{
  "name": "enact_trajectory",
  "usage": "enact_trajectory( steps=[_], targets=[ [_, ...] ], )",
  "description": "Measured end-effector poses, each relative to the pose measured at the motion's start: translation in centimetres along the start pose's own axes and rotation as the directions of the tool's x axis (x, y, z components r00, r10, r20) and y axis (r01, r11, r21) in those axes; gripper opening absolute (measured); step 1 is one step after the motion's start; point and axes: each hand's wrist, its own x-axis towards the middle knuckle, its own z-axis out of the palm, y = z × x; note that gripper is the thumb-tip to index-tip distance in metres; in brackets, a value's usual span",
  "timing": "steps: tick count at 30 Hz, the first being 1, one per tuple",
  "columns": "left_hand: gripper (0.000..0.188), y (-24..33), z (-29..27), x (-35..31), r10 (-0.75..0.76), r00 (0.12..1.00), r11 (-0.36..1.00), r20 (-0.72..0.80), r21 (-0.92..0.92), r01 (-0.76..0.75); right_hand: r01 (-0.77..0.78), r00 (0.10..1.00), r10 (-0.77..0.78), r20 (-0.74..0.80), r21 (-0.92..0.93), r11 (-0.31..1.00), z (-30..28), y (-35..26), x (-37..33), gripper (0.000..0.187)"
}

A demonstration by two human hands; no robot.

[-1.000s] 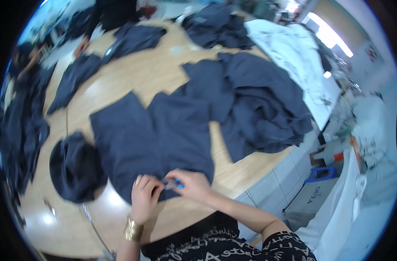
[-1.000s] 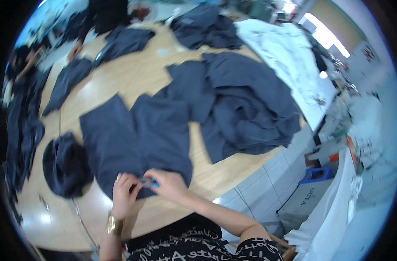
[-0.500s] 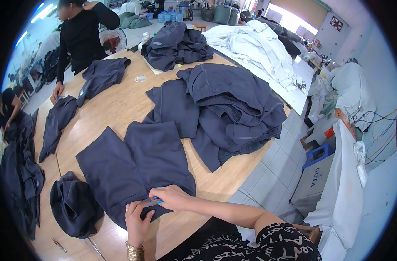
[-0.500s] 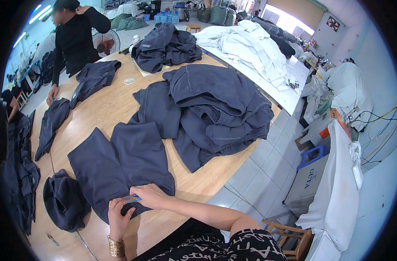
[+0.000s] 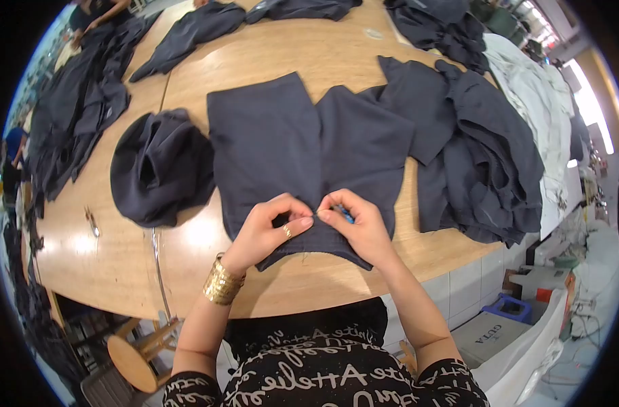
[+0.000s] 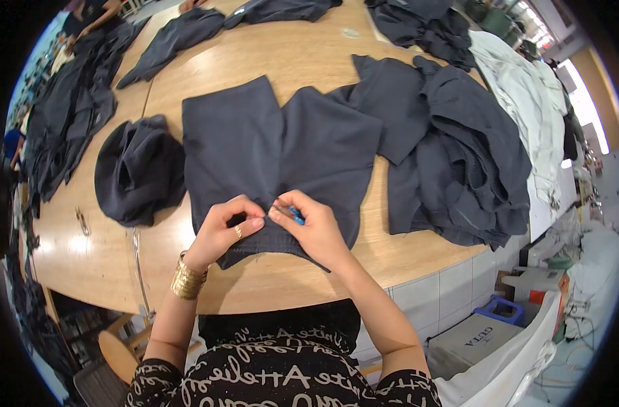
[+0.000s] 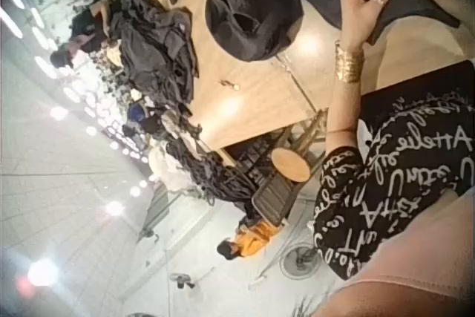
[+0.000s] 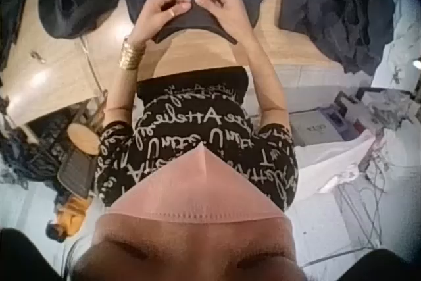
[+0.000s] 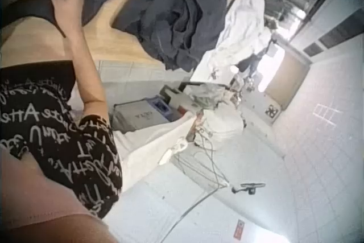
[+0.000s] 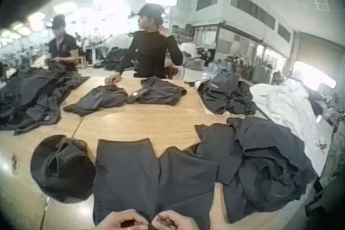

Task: Trimming loose threads from a pair of dark grey shorts using small blue scissors.

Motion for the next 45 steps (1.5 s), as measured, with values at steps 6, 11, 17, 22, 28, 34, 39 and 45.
enact_trajectory(
  steps=[6, 11, 17, 22, 28, 34, 39, 45],
  targets=[
    [0.014, -0.1, 0.0, -0.2, -0.111, 0.994, 0.982, -0.008, -0.154, 0.108, -0.001, 1.000, -0.001, -0.031, -0.072, 0.997, 0.3, 0.0, -0.4, 0.020],
    [0.016, -0.3, -0.3, 0.0, -0.179, 0.983, 0.966, 0.035, -0.183, 0.182, 0.006, 0.999, -0.010, -0.045, -0.091, 0.996, 0.4, 0.0, -0.8, 0.019],
    [0.014, -1.2, -0.3, 0.3, -0.172, 0.974, 0.949, 0.151, -0.241, 0.205, 0.120, 0.985, -0.157, -0.075, -0.360, 0.925, 0.6, -1.0, -1.4, 0.022],
    [0.013, -0.2, -0.3, -0.2, -0.206, 0.967, 0.954, 0.148, -0.188, 0.232, 0.293, 0.931, -0.354, 0.087, -0.757, 0.584, -0.7, -3.5, -2.3, 0.033],
    [0.019, -0.5, 0.3, -0.3, -0.113, 0.991, 0.982, 0.066, -0.143, 0.121, 0.325, 0.891, -0.440, 0.114, -0.837, 0.441, -0.9, -2.7, -2.8, 0.028],
    [0.019, -0.2, 0.5, -0.6, -0.094, 0.995, 0.983, 0.044, -0.156, 0.100, 0.326, 0.885, -0.447, 0.126, -0.855, 0.404, -0.8, -2.7, -2.9, 0.028],
    [0.016, -0.1, 0.4, -0.7, -0.102, 0.994, 0.974, 0.044, -0.197, 0.109, 0.335, 0.878, -0.461, 0.127, -0.851, 0.404, -0.7, -2.7, -2.7, 0.027],
    [0.009, 0.1, 1.1, -0.9, -0.083, 0.996, 0.951, -0.045, -0.303, 0.066, 0.328, 0.882, -0.459, 0.107, -0.838, 0.436, -0.4, -2.5, -2.8, 0.027]
  ],
)
